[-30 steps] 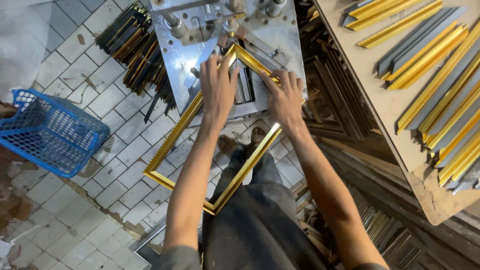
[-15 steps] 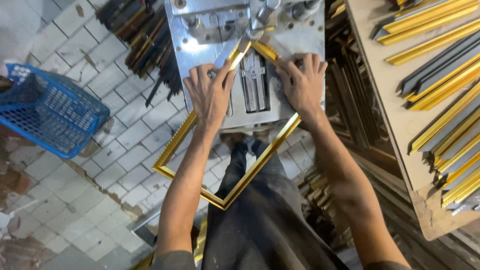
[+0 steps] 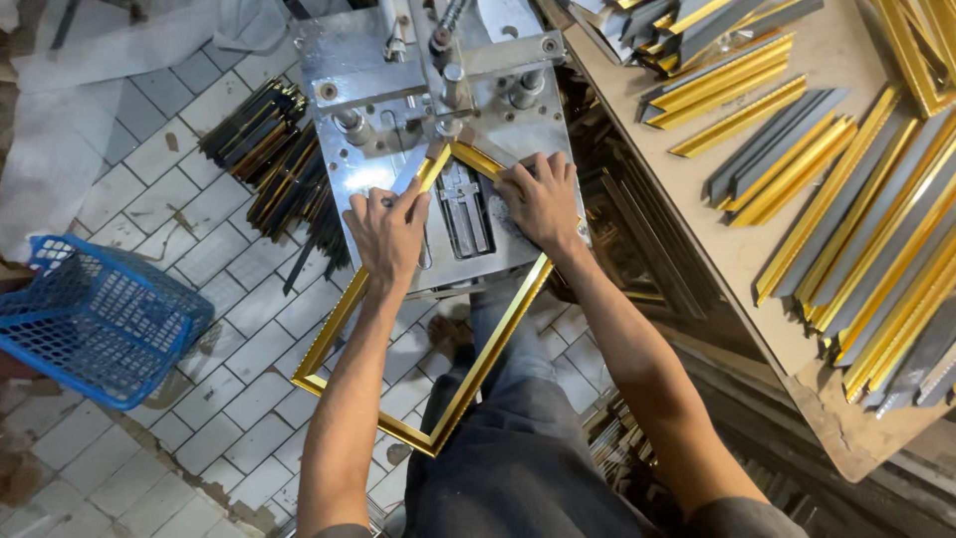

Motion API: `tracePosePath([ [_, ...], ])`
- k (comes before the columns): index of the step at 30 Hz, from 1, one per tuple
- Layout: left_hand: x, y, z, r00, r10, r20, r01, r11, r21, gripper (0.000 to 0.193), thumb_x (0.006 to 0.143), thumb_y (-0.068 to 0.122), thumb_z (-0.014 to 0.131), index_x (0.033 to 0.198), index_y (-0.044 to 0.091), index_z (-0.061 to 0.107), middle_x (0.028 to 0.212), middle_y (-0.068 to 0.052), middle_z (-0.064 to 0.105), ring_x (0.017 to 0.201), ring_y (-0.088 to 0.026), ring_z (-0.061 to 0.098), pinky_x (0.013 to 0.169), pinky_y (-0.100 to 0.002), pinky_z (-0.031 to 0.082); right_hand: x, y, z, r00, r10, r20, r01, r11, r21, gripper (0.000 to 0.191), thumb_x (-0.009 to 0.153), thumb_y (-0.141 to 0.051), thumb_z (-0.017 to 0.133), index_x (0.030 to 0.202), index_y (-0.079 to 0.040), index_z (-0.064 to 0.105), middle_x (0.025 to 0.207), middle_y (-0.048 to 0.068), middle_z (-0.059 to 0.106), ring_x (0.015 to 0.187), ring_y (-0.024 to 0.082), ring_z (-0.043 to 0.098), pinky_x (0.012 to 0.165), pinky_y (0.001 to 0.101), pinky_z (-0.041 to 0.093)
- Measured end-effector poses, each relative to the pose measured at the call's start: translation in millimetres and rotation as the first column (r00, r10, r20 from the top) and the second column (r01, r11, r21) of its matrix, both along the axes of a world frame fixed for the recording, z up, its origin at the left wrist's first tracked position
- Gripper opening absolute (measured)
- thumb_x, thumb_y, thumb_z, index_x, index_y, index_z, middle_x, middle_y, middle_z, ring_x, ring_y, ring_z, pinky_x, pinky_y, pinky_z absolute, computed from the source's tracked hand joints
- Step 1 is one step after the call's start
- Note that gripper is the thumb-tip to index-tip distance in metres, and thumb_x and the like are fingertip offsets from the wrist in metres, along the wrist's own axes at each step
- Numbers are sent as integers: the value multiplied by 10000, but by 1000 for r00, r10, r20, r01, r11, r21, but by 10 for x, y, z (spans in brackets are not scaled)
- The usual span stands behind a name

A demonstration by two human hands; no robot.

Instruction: The person assembles picture frames from pre-mitered gold molding pieces. They pick molding strips from the workbench, fit two mitered corners together, place each corner into a manual corner-joining press, operate the press to fasten the joint, and set completed frames aside.

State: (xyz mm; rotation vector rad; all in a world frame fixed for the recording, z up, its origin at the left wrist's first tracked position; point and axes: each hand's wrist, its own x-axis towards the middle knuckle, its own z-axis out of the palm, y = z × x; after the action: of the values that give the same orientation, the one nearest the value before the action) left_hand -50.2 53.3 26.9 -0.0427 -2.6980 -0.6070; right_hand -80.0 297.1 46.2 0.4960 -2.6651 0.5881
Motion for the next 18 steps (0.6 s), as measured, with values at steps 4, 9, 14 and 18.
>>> tracePosePath([
  [4,14,-9,-9,1000,-1,-12,1,1000,-10,317,924,359,805,1232,287,787,861,-12,565,886,-260,486,778,-442,382,17,-4,3,999,-19,42,19,1000,20,148,923,-272,788,1009,-166,730,1010,48,587,993,305,489,859,440,375],
  [9,-21,9,-8,1000,6,16,-5,1000,-23,272,948,346,800,1210,275,790,898,-4,560,914,-253,475,788,-432,382,-1,-26,24,999,-7,49,5,999,52,159,940,-242,788,1050,-153,715,1065,55,590,992,299,475,863,446,372],
  [14,-31,2,16,999,19,-46,-23,997,-70,285,864,372,801,1135,284,794,891,2,537,939,-264,483,798,-455,387,-79,-36,17,999,26,44,-32,992,121,187,879,-233,771,1027,-142,702,1068,87,592,1007,325,488,856,472,369],
  [18,-64,-6,102,1000,2,-21,-4,995,-103,257,944,357,815,1183,264,804,929,-7,536,943,-251,479,819,-441,394,-128,4,-14,995,-2,101,-8,995,103,190,901,-232,765,1042,-135,682,1070,106,581,1033,324,496,882,478,374],
])
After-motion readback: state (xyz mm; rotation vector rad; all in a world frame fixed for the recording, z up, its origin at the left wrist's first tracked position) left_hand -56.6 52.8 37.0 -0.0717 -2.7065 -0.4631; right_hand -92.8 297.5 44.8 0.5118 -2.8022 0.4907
